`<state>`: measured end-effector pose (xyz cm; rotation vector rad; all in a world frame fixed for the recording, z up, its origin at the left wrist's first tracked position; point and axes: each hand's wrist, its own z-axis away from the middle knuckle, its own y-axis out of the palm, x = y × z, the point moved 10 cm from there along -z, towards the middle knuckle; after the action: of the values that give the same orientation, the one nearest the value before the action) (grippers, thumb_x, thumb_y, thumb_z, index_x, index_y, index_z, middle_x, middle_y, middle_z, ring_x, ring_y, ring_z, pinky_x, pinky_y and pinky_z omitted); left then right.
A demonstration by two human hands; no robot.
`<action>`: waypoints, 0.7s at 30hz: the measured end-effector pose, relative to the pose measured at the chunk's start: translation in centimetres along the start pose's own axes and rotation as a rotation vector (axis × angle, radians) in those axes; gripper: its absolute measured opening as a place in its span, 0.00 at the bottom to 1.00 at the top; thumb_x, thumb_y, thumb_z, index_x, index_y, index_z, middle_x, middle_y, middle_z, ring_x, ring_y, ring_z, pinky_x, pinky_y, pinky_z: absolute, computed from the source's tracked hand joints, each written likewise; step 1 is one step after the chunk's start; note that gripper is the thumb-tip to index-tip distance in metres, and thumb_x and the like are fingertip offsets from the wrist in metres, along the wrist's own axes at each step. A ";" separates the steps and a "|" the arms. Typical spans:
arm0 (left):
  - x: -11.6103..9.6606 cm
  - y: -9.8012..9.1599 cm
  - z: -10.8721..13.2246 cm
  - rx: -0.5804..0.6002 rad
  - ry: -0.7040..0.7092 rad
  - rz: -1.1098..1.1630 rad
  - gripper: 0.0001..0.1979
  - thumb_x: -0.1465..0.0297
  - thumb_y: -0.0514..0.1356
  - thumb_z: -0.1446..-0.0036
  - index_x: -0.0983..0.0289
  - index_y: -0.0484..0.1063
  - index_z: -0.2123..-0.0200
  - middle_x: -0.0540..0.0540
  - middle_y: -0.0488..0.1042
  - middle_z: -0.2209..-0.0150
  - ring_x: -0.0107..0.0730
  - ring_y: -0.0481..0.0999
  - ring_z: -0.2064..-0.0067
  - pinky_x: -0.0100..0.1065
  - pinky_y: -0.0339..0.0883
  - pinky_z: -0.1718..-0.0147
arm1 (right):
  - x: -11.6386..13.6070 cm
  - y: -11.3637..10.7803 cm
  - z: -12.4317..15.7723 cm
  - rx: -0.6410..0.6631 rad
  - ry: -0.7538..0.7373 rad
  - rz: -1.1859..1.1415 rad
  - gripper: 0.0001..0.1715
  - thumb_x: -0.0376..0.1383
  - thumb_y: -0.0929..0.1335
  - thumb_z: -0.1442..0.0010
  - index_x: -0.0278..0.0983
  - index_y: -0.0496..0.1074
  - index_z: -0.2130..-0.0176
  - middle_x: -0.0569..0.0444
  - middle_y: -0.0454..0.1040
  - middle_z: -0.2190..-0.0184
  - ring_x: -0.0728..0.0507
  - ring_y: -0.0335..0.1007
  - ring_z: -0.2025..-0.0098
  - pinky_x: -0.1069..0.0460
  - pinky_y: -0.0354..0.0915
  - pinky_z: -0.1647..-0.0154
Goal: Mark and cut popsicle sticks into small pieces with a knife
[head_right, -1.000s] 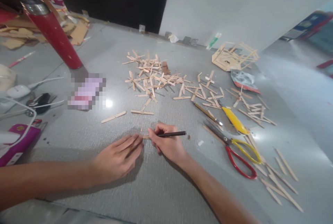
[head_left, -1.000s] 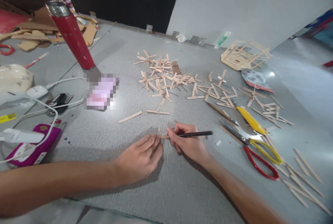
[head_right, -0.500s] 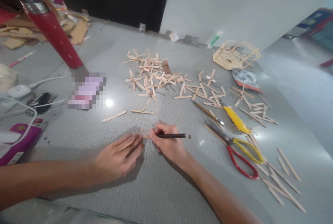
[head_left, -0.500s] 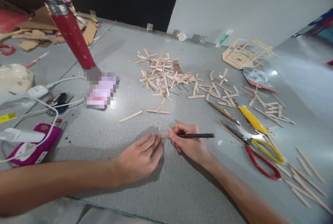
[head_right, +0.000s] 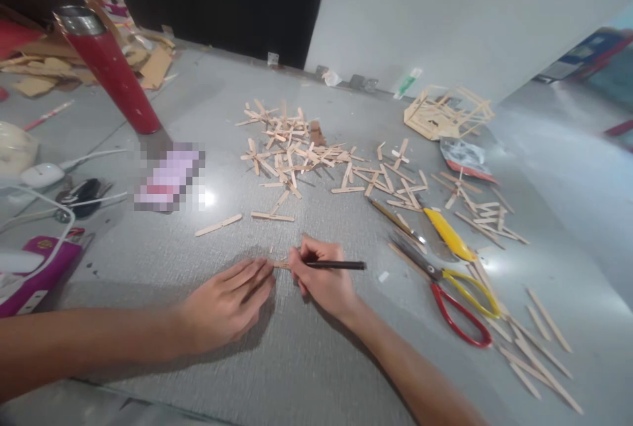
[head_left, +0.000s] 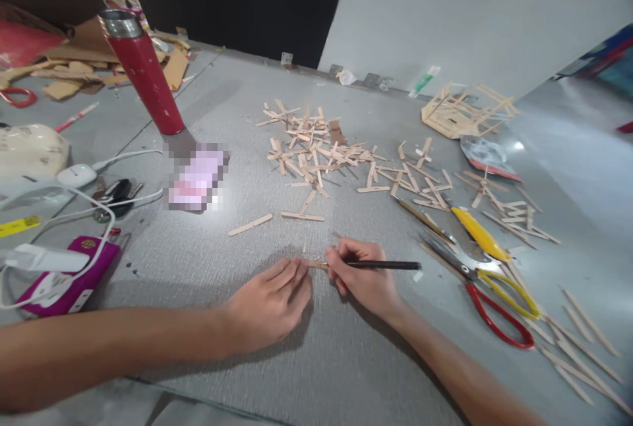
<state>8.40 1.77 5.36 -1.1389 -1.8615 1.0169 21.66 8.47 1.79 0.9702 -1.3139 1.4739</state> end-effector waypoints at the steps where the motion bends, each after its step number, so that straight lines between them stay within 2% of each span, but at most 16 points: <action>1: 0.0 0.0 0.0 -0.001 0.000 -0.001 0.17 0.71 0.56 0.37 0.77 0.74 0.50 0.71 0.79 0.48 0.47 0.78 0.46 0.42 0.66 0.40 | -0.1 0.3 0.0 0.023 0.006 -0.003 0.29 0.52 0.70 0.38 0.41 0.60 0.80 0.59 0.65 0.89 0.52 0.58 0.89 0.55 0.57 0.85; 10: -0.1 0.3 0.2 -0.011 -0.010 0.005 0.17 0.72 0.56 0.37 0.78 0.74 0.49 0.71 0.79 0.49 0.47 0.78 0.45 0.42 0.66 0.40 | -0.7 0.7 -0.2 0.044 0.034 0.049 0.26 0.48 0.71 0.37 0.40 0.63 0.80 0.60 0.65 0.89 0.52 0.58 0.88 0.55 0.57 0.84; 21: 0.0 0.1 0.1 -0.034 -0.017 0.015 0.17 0.73 0.55 0.37 0.78 0.74 0.50 0.72 0.79 0.49 0.47 0.79 0.46 0.42 0.67 0.41 | -0.5 0.7 -0.3 0.032 0.029 0.078 0.30 0.54 0.70 0.39 0.41 0.60 0.80 0.61 0.61 0.90 0.52 0.55 0.89 0.54 0.54 0.87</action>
<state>8.31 1.77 5.25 -1.1691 -1.8929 1.0101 21.11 8.70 1.05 0.9238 -1.3234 1.5673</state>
